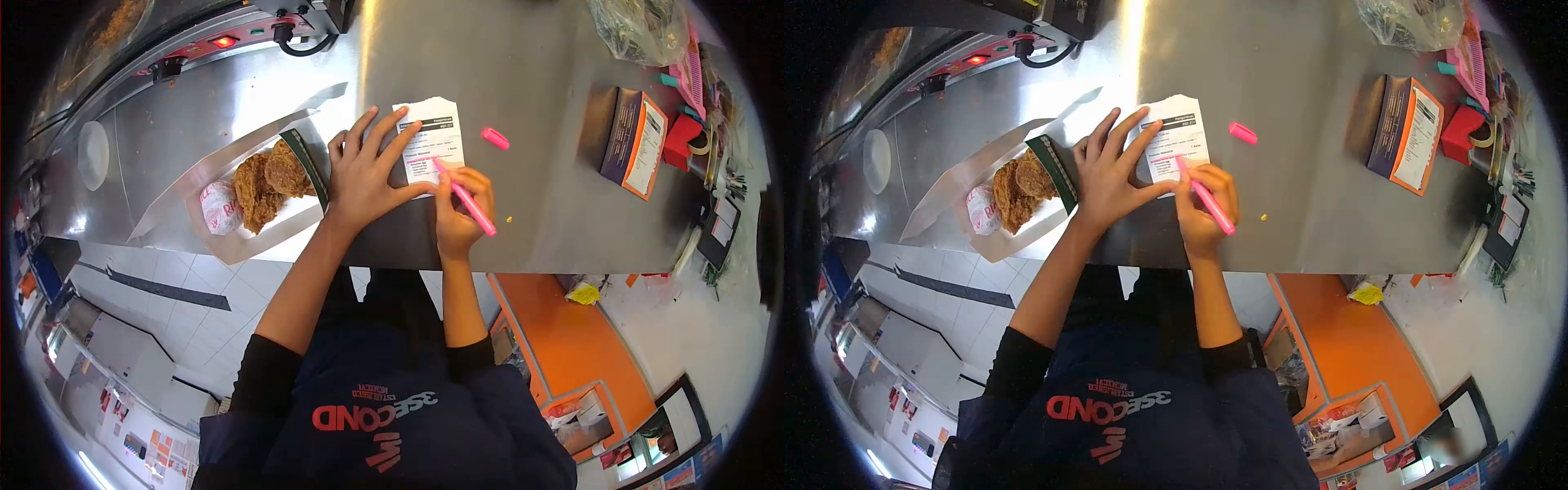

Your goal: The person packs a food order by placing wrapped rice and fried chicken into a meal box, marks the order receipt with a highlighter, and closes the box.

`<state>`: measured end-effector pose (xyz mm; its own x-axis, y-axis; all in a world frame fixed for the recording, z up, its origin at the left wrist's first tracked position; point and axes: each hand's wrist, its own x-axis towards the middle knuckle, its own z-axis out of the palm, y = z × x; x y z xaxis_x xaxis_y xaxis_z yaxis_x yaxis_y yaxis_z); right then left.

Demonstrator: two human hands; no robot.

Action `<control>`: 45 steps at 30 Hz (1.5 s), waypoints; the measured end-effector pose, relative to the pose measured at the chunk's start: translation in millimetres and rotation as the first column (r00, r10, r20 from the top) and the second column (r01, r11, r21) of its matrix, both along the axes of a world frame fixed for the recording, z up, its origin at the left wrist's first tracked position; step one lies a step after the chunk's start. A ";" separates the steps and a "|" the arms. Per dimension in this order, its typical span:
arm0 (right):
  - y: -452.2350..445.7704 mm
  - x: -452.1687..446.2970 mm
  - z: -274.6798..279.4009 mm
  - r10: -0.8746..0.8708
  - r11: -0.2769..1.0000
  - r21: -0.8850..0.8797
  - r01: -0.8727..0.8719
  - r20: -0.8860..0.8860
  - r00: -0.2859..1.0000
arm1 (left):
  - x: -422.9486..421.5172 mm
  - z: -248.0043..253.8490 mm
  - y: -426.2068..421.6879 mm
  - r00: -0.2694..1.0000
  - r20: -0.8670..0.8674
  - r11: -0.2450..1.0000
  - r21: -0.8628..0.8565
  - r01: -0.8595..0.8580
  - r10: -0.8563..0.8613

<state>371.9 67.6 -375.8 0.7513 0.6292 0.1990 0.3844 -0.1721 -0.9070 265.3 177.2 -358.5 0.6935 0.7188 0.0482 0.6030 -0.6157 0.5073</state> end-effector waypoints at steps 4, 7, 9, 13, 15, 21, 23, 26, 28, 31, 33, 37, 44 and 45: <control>5.3 4.4 3.3 0.235 0.971 0.007 -0.241 0.185 0.954 | -3.0 -7.4 -1.7 0.999 -0.049 1.000 0.000 0.017 -0.017; 4.1 -0.4 6.1 0.086 0.996 -0.014 -0.085 0.081 0.993 | -2.0 -5.1 -1.3 0.999 -0.043 1.000 -0.010 0.014 -0.014; 0.2 -1.2 4.4 -0.023 1.000 -0.016 0.022 -0.080 0.997 | -2.1 -4.0 -1.0 0.999 -0.039 1.000 -0.019 0.013 -0.014; 2.0 2.1 1.8 0.153 0.987 0.031 -0.157 0.104 0.983 | -2.4 -7.6 -1.5 1.000 -0.024 1.000 0.012 0.018 -0.018; 4.0 3.2 4.8 0.174 0.983 0.034 -0.180 0.127 0.976 | -1.9 -6.4 -1.7 1.000 -0.020 1.000 0.024 0.014 -0.014; -11.1 -1.3 -4.2 -0.077 0.996 0.035 0.078 -0.048 0.996 | -1.5 -2.8 -1.1 0.999 -0.031 1.000 -0.023 0.016 -0.017; -14.6 -4.9 5.7 0.027 0.999 -0.024 -0.028 -0.002 1.000 | -1.5 -2.4 -0.7 0.999 -0.039 1.000 -0.014 0.028 -0.028; -10.8 -4.2 12.0 0.169 0.986 -0.025 -0.167 0.129 0.977 | -3.8 -5.6 -1.0 0.997 -0.063 0.999 0.013 0.043 -0.042; -9.0 -3.0 11.6 0.200 0.980 -0.013 -0.201 0.149 0.968 | -4.0 -7.1 -0.3 0.996 -0.070 0.998 0.025 0.054 -0.052; -14.7 -5.2 2.3 0.017 0.999 -0.035 -0.013 0.108 0.994 | -1.4 -3.9 -1.6 1.000 -0.010 1.000 0.014 0.018 -0.018; -17.0 -5.6 -2.2 -0.118 0.992 -0.043 0.121 0.067 0.991 | 0.0 -4.1 -2.8 1.000 -0.019 1.000 0.019 0.015 -0.014; -12.1 -7.7 4.3 -0.188 0.982 -0.028 0.188 0.021 0.982 | -1.2 -7.5 -2.1 0.999 -0.040 0.999 0.027 0.036 -0.035; -15.0 7.9 8.9 -0.239 0.955 0.112 0.276 -0.263 0.935 | -1.7 -4.8 -3.6 0.999 -0.021 0.998 0.063 0.028 -0.026; -15.6 16.1 12.7 -0.264 0.935 0.139 0.327 -0.341 0.902 | -1.6 -2.5 -3.7 1.000 -0.015 0.998 0.066 0.024 -0.023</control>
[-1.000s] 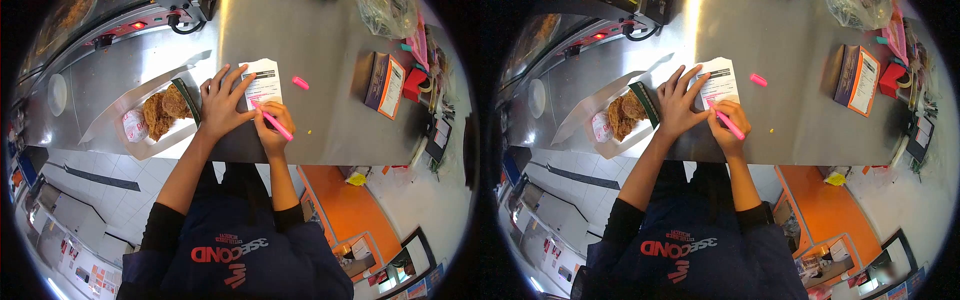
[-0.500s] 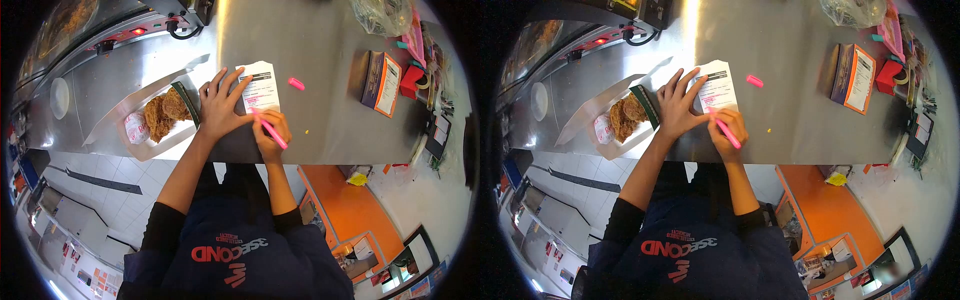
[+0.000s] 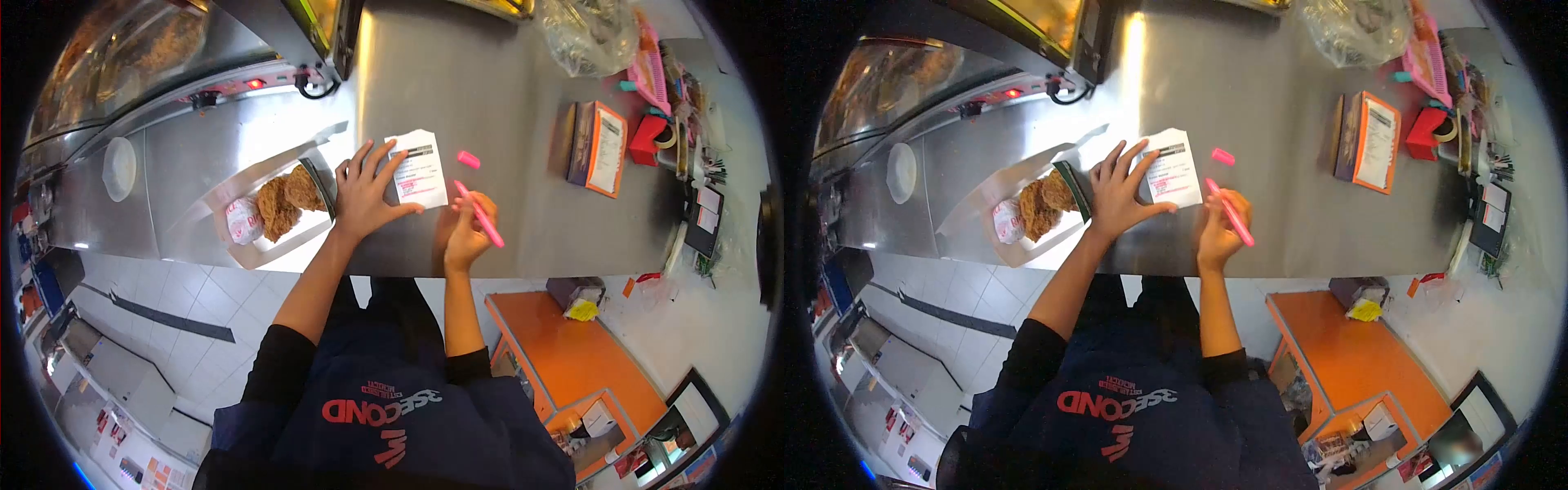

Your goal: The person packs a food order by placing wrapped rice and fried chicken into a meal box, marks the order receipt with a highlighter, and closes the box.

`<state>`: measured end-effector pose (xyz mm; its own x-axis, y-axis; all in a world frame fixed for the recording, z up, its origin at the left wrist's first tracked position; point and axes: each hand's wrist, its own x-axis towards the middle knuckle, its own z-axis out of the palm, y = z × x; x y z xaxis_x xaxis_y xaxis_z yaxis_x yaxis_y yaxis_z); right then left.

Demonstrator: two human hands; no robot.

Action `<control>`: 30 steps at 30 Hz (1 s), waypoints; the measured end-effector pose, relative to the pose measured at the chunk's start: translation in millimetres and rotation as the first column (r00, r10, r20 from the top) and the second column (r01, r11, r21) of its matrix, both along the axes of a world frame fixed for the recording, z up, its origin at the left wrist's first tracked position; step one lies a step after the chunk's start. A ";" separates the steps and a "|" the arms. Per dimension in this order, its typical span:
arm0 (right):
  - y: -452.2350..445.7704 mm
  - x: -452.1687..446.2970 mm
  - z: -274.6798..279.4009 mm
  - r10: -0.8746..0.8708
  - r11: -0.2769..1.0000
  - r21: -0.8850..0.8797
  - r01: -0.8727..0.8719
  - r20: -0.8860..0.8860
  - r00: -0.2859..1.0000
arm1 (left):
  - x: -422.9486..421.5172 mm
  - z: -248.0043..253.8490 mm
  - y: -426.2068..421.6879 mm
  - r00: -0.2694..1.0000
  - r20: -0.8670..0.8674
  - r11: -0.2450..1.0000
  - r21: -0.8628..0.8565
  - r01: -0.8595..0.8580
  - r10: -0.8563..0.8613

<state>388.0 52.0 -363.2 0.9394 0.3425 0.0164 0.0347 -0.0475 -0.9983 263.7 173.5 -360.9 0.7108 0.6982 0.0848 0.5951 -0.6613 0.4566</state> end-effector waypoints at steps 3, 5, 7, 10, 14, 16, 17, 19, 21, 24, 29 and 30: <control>0.1 39.2 9.4 0.127 0.984 -0.155 -0.088 0.262 0.957 | 1.5 5.1 0.4 0.999 0.045 1.000 0.029 -0.006 0.005; 15.6 63.0 25.0 0.339 0.915 -0.382 -0.132 0.547 0.765 | 1.9 6.5 -1.1 0.998 0.063 0.999 0.046 -0.010 0.007; 23.7 72.4 21.9 0.482 0.867 -0.458 -0.198 0.669 0.565 | 0.7 8.8 -1.6 0.998 0.062 0.998 0.064 -0.006 0.002; 28.4 73.7 20.8 0.541 0.834 -0.469 -0.291 0.591 0.598 | -4.1 -0.3 -1.0 0.997 0.052 0.999 0.013 0.052 -0.053; 18.2 36.3 71.8 0.531 0.846 -0.252 -0.471 0.300 0.793 | -2.3 45.8 -16.0 0.963 0.259 0.980 -0.195 -0.028 0.079; 14.6 17.1 97.3 0.535 0.845 -0.157 -0.512 0.259 0.804 | 3.2 67.0 -23.9 0.803 0.456 0.579 -0.796 0.175 0.384; 12.0 7.6 108.2 0.526 0.849 -0.111 -0.517 0.276 0.804 | 2.7 83.0 -31.5 0.733 0.511 0.467 -0.834 0.294 0.449; 9.7 -5.2 128.1 0.510 0.851 -0.057 -0.523 0.334 0.793 | -0.9 105.6 -40.2 0.671 0.543 0.444 -0.830 0.338 0.504; 9.4 -13.2 146.1 0.490 0.851 -0.038 -0.523 0.414 0.767 | -5.5 120.0 -46.5 0.612 0.560 0.441 -0.825 0.354 0.557; 10.1 -17.6 175.7 0.522 0.814 0.019 -0.580 0.414 0.746 | -15.6 147.1 -41.3 0.458 0.381 0.143 -0.869 0.473 0.803; -5.0 -14.8 198.8 0.545 0.759 0.128 -0.639 0.412 0.730 | -27.5 174.9 -34.5 0.335 0.206 -0.030 -0.813 0.582 0.920; -7.5 -17.5 202.5 0.566 0.754 0.122 -0.646 0.378 0.733 | -29.2 175.9 -35.9 0.331 0.205 -0.030 -0.810 0.586 0.921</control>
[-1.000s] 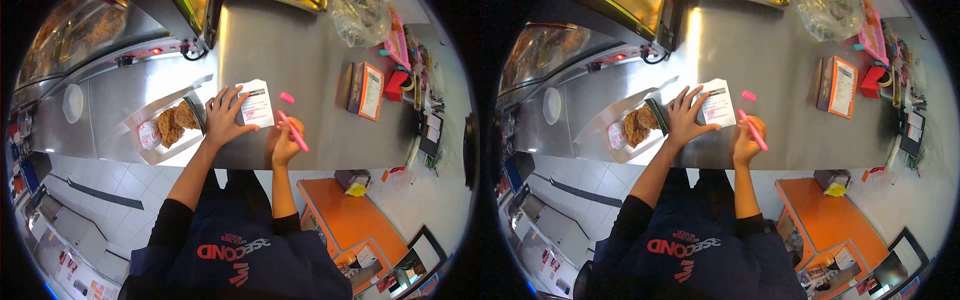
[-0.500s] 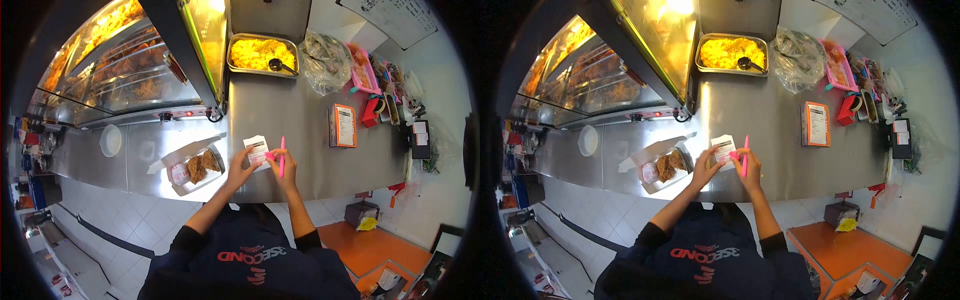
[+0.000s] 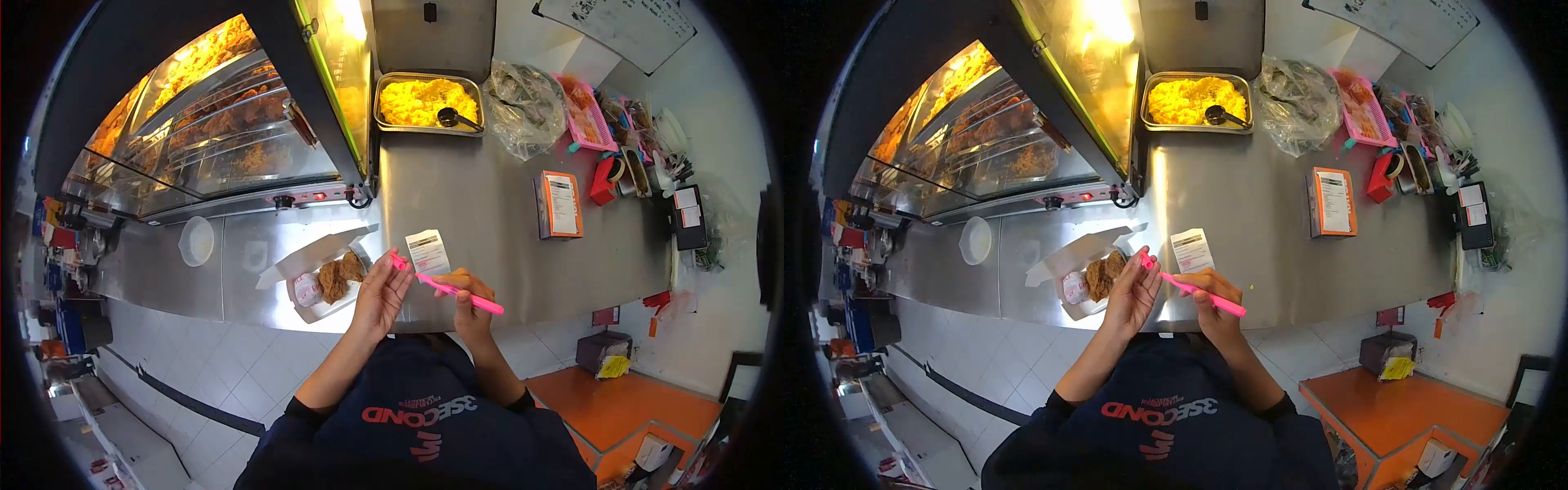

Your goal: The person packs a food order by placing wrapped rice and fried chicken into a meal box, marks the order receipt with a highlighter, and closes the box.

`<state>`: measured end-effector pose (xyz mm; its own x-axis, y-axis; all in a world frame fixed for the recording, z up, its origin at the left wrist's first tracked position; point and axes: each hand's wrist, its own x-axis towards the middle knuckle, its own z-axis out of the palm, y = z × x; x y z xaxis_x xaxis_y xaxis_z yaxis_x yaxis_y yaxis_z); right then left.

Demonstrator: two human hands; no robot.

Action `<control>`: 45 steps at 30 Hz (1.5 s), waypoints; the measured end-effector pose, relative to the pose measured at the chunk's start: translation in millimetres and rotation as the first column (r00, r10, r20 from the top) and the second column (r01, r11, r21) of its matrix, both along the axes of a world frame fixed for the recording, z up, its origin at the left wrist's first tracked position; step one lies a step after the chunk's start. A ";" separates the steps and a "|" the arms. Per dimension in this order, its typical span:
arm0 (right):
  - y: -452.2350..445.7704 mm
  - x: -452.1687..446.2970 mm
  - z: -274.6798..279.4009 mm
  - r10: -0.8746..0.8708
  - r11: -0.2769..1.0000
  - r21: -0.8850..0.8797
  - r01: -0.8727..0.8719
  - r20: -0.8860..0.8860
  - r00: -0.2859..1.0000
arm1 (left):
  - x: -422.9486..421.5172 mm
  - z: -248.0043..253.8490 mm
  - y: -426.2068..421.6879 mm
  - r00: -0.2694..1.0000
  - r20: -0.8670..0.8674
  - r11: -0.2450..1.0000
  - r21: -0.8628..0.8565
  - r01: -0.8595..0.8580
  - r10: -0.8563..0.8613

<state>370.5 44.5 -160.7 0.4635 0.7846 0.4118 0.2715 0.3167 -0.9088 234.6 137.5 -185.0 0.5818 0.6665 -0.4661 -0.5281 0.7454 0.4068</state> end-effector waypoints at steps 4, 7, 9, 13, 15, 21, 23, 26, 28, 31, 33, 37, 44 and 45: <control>1.9 -6.5 -0.6 0.002 1.000 -0.021 -0.001 0.034 0.999 | -2.6 -0.3 -4.8 1.000 0.009 0.999 0.025 0.023 -0.023; 1.9 -10.7 -3.3 -0.014 0.998 -0.054 0.016 0.033 0.999 | -3.0 5.9 -9.2 0.999 -0.022 0.997 0.064 0.040 -0.038; 1.1 -12.0 -3.2 -0.006 0.995 -0.095 0.008 0.022 1.000 | -3.6 8.1 -11.1 0.997 -0.059 0.994 0.094 0.053 -0.047; 1.9 -18.2 -4.3 -0.005 0.994 -0.100 0.039 0.322 0.947 | -7.7 -3.0 -22.9 0.991 -0.096 0.986 0.130 0.105 -0.093; -1.1 -27.3 -8.3 0.021 0.987 -0.156 0.040 0.370 0.929 | -8.7 -14.2 -33.3 0.989 -0.125 0.994 0.060 0.088 -0.080; -17.1 -62.9 -68.0 0.110 0.983 -0.183 -0.016 0.519 0.848 | -37.8 -69.7 -66.3 0.965 -0.228 0.977 -0.197 0.087 -0.132; -22.3 -67.0 -81.9 0.160 0.966 -0.255 -0.030 0.506 0.848 | -42.8 -85.1 -78.4 0.962 -0.207 0.954 -0.275 0.119 -0.180; -19.2 -64.3 -88.4 0.230 0.937 -0.346 -0.049 0.505 0.832 | -42.6 -99.5 -96.5 0.959 -0.135 0.925 -0.327 0.194 -0.249; -17.1 -66.3 -73.2 0.277 0.922 -0.381 -0.063 0.539 0.795 | -40.4 -103.7 -92.0 0.963 -0.063 0.924 -0.304 0.231 -0.262; -22.0 -66.3 -54.2 0.196 0.953 -0.303 -0.028 0.540 0.818 | -34.6 -84.0 -84.6 0.971 -0.146 0.961 -0.231 0.150 -0.187; -30.2 -73.9 -58.0 0.192 0.950 -0.276 -0.146 0.149 0.970 | -34.3 -83.0 -73.0 0.967 -0.166 0.974 -0.153 0.169 -0.194; -42.5 -60.8 -77.4 0.197 0.931 -0.288 -0.222 -0.113 0.974 | -34.7 -73.1 -70.2 0.858 -0.435 0.961 -0.083 0.266 -0.275; 26.4 36.9 -98.8 -0.156 0.693 -0.717 0.075 -0.048 0.987 | -85.9 -43.6 27.9 0.061 -0.460 0.267 0.613 0.743 0.886; 36.5 40.6 -120.7 -0.097 0.748 -0.650 0.135 0.094 0.991 | -94.7 -33.5 48.1 -0.060 -0.332 0.241 0.537 0.809 0.941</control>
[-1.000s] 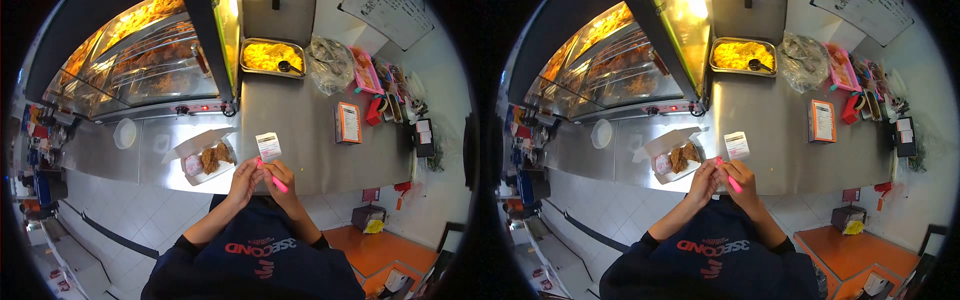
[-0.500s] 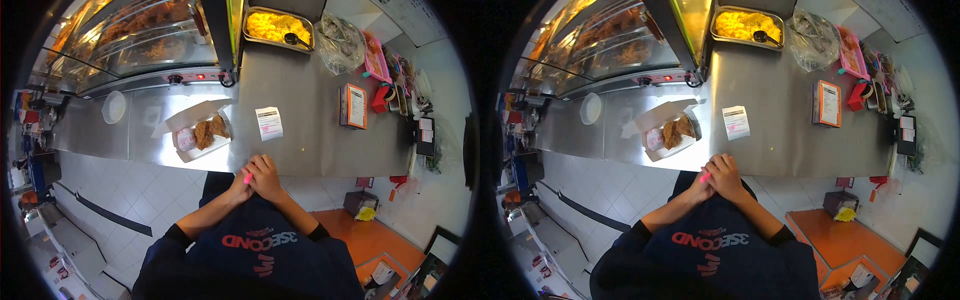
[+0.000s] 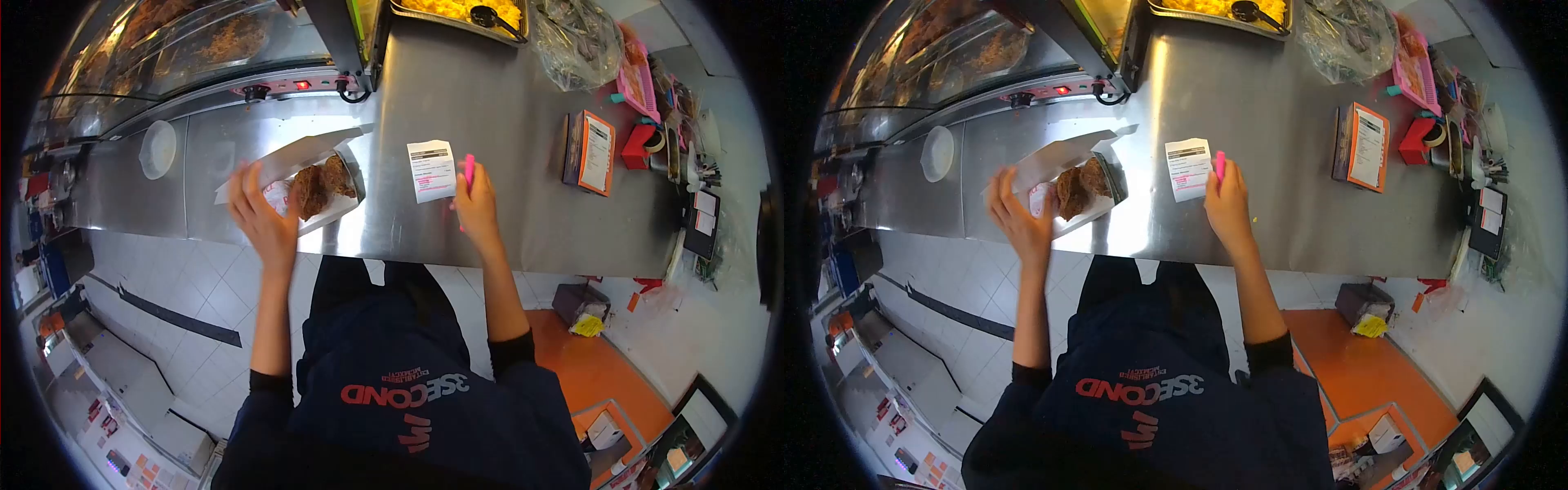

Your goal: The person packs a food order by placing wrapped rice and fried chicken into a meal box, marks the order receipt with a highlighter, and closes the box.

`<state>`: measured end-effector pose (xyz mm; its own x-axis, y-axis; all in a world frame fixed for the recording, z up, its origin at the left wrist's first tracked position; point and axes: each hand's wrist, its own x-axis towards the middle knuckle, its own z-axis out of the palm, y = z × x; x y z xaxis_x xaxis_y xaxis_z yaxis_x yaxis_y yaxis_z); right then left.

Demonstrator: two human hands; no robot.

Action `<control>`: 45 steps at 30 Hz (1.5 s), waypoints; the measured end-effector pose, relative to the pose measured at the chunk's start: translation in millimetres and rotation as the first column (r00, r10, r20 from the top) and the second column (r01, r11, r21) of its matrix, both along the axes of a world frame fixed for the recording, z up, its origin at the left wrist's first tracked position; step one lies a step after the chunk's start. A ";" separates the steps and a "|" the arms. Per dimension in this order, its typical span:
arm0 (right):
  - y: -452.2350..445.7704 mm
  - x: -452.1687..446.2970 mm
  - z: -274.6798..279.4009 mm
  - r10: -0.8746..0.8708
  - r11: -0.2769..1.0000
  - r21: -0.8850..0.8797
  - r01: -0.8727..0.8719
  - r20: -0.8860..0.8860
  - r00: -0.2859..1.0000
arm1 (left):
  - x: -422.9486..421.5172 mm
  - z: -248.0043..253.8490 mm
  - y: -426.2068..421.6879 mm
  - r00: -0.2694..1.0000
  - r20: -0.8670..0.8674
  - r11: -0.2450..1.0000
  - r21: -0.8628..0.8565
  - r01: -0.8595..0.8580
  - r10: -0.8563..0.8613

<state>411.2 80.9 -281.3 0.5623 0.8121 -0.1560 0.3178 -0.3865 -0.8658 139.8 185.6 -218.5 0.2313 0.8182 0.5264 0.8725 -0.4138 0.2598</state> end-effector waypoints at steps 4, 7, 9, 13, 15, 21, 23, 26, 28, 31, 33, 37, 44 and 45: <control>40.5 -7.7 -54.9 0.269 0.962 -0.110 -0.250 0.521 0.810 | -34.6 14.5 51.1 0.956 -0.287 0.966 -0.260 -0.014 -0.064; 45.0 -25.3 -54.3 0.196 0.980 -0.124 -0.153 0.705 0.681 | -47.9 23.3 59.0 0.966 -0.237 0.904 -0.428 -0.009 -0.102; 37.4 -41.4 -37.1 0.215 0.964 0.003 -0.266 0.582 0.784 | -57.7 20.3 33.9 0.990 -0.081 0.812 -0.582 0.047 -0.115; -12.1 -102.4 -2.4 0.684 0.729 -0.014 -0.685 -0.049 0.728 | -39.7 11.5 -24.6 0.937 0.348 0.478 -0.820 0.313 -0.018; -28.8 -128.4 16.2 0.691 0.715 0.069 -0.695 -0.222 0.688 | -33.5 -10.3 -35.9 0.905 0.395 0.488 -0.766 0.419 -0.158; -29.4 -109.4 -39.9 0.164 0.983 -0.047 -0.177 -0.193 0.967 | -35.9 -82.0 2.3 0.988 -0.129 0.865 -0.502 0.008 -0.084; -27.3 -103.9 -26.2 0.207 0.976 0.024 -0.218 0.236 0.949 | -40.1 -84.4 11.7 0.997 0.061 0.760 -0.645 0.081 -0.055; -16.1 -112.6 -25.9 0.229 0.960 0.037 -0.276 0.460 0.858 | -63.1 -83.2 -1.3 0.793 0.544 0.583 -0.750 0.313 0.274; -11.3 -122.8 -29.3 0.274 0.955 -0.014 -0.298 0.435 0.858 | -77.6 -82.7 -23.3 0.662 0.581 0.512 -0.793 0.330 0.473; -4.6 -133.3 -31.2 0.340 0.940 -0.075 -0.332 0.237 0.910 | -95.0 -98.5 -58.1 0.630 0.422 0.404 -0.896 0.182 0.652; -0.8 -128.7 -38.1 0.375 0.924 -0.090 -0.372 0.025 0.927 | -99.1 -99.0 -71.6 0.635 0.445 0.422 -0.884 0.200 0.631; 1.9 -122.6 -29.9 0.432 0.886 -0.191 -0.422 0.012 0.902 | -94.3 -88.4 -75.9 0.590 0.437 0.373 -0.897 0.237 0.679; -9.0 -118.3 -32.4 0.195 0.955 0.266 -0.134 -0.220 0.956 | -97.8 -79.5 -76.8 0.643 0.616 0.567 -0.758 0.324 0.456; -11.4 -118.3 -34.2 0.199 0.935 0.333 -0.122 -0.209 0.957 | -96.9 -78.8 -78.4 0.592 0.672 0.626 -0.706 0.331 0.445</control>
